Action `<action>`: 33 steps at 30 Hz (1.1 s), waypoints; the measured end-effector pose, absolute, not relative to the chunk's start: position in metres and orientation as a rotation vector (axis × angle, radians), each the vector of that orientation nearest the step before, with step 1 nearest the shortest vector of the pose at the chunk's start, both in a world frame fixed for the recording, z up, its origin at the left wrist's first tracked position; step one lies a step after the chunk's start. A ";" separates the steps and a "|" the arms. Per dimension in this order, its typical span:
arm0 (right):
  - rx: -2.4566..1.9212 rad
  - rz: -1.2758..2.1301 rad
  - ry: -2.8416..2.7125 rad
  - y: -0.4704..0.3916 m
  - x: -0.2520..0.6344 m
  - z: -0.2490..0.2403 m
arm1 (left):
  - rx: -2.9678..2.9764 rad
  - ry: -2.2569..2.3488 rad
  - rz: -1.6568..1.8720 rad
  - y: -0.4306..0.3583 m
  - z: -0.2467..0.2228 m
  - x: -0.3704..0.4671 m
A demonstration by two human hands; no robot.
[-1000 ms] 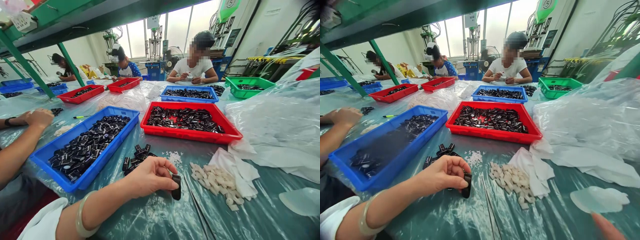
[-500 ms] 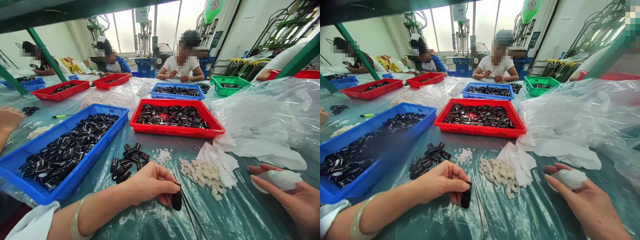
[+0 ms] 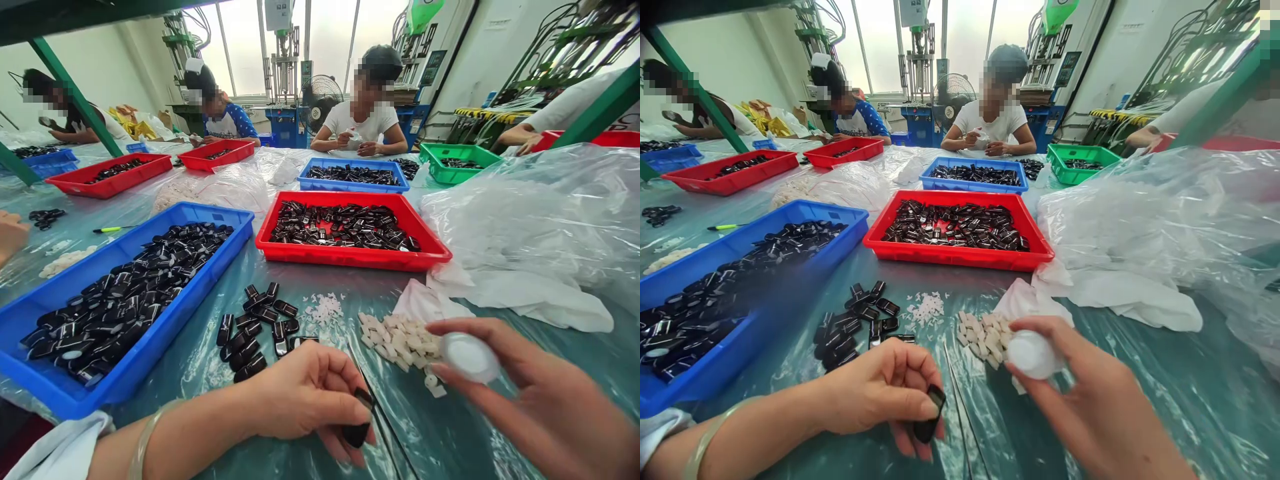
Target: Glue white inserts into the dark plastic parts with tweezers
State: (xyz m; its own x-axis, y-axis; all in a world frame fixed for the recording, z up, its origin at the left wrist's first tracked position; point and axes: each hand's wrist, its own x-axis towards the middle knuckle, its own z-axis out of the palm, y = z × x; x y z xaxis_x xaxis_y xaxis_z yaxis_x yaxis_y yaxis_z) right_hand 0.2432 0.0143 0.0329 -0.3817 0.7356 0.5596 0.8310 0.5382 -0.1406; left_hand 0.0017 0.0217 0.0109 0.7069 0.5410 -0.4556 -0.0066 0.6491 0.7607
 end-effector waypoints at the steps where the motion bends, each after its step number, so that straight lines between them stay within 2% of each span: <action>1: -1.230 -0.149 -2.233 0.015 0.234 0.034 | 0.808 0.730 0.342 0.020 0.010 0.002; 3: -1.157 -0.093 -2.288 0.016 0.220 0.033 | 0.784 0.733 0.340 0.019 0.009 0.002; 9: -1.071 -0.267 -2.366 0.012 0.211 0.024 | 0.760 0.744 0.356 0.017 0.010 0.000; 21: -0.999 -0.315 -2.496 0.002 0.217 0.022 | 0.752 0.804 0.292 0.015 0.008 0.002; 33: -0.935 -0.320 -2.422 -0.002 0.212 0.017 | 0.770 0.806 0.251 0.016 0.008 0.002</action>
